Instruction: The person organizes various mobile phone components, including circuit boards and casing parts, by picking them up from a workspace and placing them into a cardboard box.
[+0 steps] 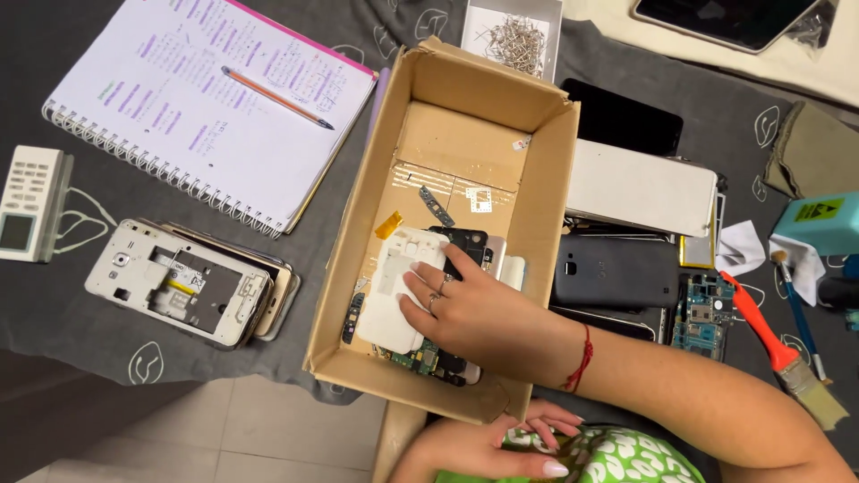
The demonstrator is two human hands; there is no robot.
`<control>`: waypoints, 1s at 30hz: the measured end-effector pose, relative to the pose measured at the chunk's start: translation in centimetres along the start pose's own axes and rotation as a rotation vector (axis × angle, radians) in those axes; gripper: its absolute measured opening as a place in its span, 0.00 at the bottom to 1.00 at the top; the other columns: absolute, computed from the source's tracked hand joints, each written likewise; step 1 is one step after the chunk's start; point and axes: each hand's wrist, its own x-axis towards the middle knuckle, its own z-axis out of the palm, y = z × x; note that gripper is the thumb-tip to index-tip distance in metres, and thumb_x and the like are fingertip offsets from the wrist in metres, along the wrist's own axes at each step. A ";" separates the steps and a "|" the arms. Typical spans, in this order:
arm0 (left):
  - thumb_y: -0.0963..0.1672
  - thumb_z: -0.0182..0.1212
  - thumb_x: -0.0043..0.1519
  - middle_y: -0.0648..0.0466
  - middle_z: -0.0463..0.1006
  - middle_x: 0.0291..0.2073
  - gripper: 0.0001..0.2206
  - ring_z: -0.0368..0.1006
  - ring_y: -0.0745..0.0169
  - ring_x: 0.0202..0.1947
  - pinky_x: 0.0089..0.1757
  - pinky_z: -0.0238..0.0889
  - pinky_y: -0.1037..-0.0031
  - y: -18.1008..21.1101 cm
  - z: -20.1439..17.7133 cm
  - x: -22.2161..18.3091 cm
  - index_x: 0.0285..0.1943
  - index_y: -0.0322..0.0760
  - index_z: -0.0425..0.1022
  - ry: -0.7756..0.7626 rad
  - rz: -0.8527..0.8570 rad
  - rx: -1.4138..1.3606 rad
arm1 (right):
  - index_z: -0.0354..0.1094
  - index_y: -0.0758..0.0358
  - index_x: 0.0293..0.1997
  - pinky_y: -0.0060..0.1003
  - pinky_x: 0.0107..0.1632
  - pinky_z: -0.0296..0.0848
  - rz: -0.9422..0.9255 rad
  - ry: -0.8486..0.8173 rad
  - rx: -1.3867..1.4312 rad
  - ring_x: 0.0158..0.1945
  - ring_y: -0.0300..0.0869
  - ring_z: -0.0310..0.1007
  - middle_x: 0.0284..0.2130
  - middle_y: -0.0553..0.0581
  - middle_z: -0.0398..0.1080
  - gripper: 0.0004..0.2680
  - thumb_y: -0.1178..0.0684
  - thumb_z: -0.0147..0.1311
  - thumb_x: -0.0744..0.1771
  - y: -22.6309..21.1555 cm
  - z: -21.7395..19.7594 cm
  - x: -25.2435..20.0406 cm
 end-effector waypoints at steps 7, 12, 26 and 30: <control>0.57 0.53 0.65 0.59 0.59 0.72 0.17 0.49 0.69 0.79 0.73 0.35 0.67 -0.1 -0.1 0.0 0.47 0.46 0.61 -0.041 0.029 -0.095 | 0.67 0.68 0.55 0.62 0.64 0.64 -0.013 0.069 -0.015 0.50 0.53 0.72 0.48 0.66 0.74 0.14 0.57 0.55 0.64 -0.1 -0.7 0.1; 0.53 0.51 0.70 0.53 0.56 0.73 0.11 0.49 0.61 0.79 0.74 0.39 0.62 -1.4 -0.4 0.1 0.49 0.48 0.62 -0.069 0.101 -0.157 | 0.69 0.70 0.49 0.58 0.60 0.70 -0.067 0.231 -0.022 0.42 0.51 0.72 0.33 0.65 0.75 0.08 0.62 0.54 0.66 0.0 -0.6 -0.1; 0.50 0.52 0.69 0.50 0.62 0.71 0.18 0.57 0.61 0.70 0.70 0.48 0.67 0.4 0.2 -0.7 0.66 0.43 0.60 0.015 0.114 -0.023 | 0.70 0.67 0.36 0.47 0.47 0.79 0.034 0.602 0.055 0.43 0.48 0.71 0.41 0.64 0.73 0.05 0.58 0.53 0.69 0.2 -5.2 -3.2; 0.51 0.59 0.64 0.59 0.71 0.63 0.16 0.62 0.70 0.70 0.71 0.46 0.76 2.0 0.4 -0.7 0.58 0.46 0.70 0.099 -0.074 0.022 | 0.69 0.66 0.41 0.43 0.33 0.74 0.124 0.643 0.025 0.56 0.46 0.70 0.51 0.62 0.74 0.02 0.62 0.57 0.67 -0.5 -5.1 -9.0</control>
